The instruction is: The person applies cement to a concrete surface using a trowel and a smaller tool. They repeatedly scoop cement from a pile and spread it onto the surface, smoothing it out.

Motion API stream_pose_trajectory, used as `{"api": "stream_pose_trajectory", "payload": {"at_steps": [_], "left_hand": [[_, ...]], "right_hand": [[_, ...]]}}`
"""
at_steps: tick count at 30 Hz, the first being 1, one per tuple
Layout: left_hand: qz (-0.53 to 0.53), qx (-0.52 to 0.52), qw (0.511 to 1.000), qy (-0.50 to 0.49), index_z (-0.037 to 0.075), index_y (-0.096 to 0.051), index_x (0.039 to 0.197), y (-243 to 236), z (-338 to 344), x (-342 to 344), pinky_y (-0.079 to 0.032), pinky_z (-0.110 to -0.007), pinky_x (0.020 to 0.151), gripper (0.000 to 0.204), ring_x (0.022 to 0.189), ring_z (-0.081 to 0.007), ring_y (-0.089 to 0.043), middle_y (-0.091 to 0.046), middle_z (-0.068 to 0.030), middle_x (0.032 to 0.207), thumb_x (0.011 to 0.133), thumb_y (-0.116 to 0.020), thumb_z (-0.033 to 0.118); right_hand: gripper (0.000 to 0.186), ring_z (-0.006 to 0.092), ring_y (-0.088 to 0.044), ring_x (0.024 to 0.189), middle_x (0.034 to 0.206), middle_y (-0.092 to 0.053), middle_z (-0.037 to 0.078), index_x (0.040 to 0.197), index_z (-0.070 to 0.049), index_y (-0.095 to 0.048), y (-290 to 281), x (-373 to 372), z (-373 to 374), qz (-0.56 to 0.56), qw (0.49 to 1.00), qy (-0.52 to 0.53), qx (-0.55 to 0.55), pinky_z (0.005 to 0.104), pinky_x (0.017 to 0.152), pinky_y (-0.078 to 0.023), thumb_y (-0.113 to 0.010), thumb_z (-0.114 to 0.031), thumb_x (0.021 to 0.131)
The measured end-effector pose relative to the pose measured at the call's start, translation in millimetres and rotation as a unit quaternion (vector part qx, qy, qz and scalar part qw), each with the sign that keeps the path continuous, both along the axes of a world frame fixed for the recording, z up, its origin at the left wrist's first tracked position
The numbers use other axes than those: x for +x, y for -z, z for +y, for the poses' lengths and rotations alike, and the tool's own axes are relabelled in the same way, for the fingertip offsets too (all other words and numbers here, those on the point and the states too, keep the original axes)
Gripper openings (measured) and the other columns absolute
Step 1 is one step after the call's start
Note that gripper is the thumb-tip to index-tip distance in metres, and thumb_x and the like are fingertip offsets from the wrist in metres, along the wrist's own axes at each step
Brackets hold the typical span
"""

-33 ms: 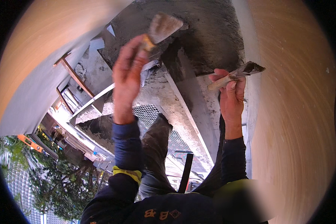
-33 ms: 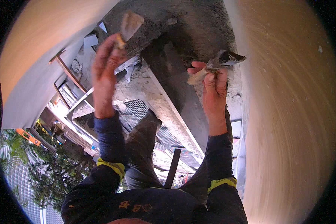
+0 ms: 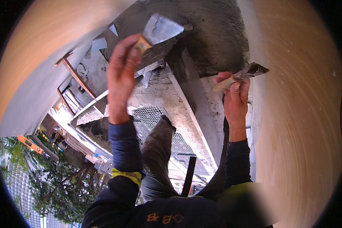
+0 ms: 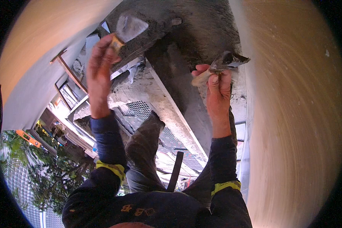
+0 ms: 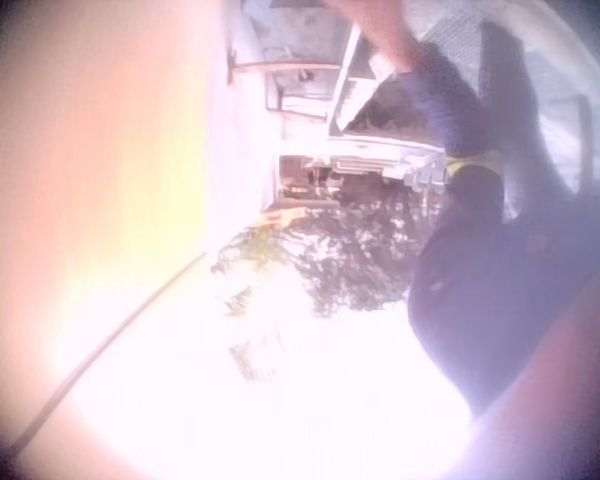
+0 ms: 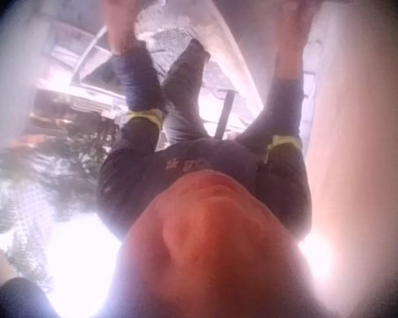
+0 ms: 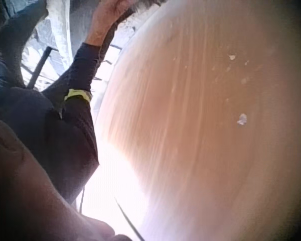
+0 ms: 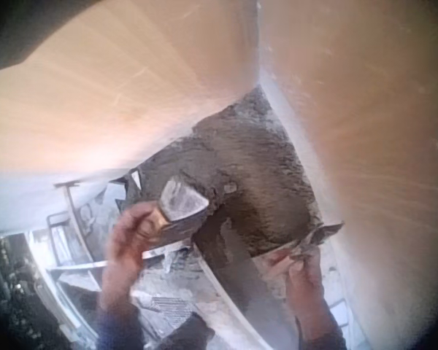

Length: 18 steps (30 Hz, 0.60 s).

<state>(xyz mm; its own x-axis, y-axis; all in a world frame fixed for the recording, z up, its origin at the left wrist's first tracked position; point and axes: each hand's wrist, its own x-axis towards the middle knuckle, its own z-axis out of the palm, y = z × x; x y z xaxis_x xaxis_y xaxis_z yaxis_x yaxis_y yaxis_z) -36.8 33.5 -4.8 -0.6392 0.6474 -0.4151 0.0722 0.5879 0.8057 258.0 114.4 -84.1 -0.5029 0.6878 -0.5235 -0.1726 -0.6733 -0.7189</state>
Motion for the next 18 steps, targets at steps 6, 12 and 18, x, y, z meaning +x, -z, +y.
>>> {"api": "stream_pose_trajectory", "payload": {"at_steps": [6, 12, 18], "left_hand": [[-0.088, -0.166, 0.982, -0.012, 0.018, -0.059, 0.139, 19.5, -19.2, -79.6, -0.046, -0.03, 0.082, 0.037, 0.104, -0.0101, -0.055, -0.063, 0.0005, 0.122, 0.105, -0.064, 0.034], [-0.073, -0.169, 0.983, 0.021, 0.014, -0.056, 0.139, 40.1, -27.6, -90.5, -0.049, -0.026, 0.075, 0.042, 0.098, -0.0118, -0.057, -0.057, -0.0019, 0.118, 0.102, -0.07, 0.029], [-0.012, -0.076, 0.993, 0.09, 0.008, -0.064, 0.135, 52.9, -36.8, -115.1, -0.055, -0.031, 0.088, 0.031, 0.105, -0.0168, -0.065, -0.067, -0.0073, 0.128, 0.106, -0.061, 0.018]], "right_hand": [[0.026, 0.0177, -0.063, 0.103, 0.114, -0.066, 0.008, 0.13, -0.014, -0.05, 9.3, -10.2, -8.8, 0.003, 1.0, -0.014, -0.026, 0.0358, 0.095, -0.049, -0.05, -0.033, 0.112], [0.026, 0.0158, -0.061, 0.102, 0.113, -0.065, 0.007, 0.129, -0.012, -0.049, 16.7, -15.9, -10.5, -0.018, 0.999, -0.028, -0.029, 0.0344, 0.094, -0.049, -0.049, -0.032, 0.112], [0.028, 0.0155, -0.061, 0.102, 0.112, -0.065, 0.007, 0.129, -0.011, -0.049, 16.5, -22.8, -8.3, -0.038, 0.998, -0.043, -0.025, 0.0336, 0.094, -0.05, -0.049, -0.033, 0.112]]}}
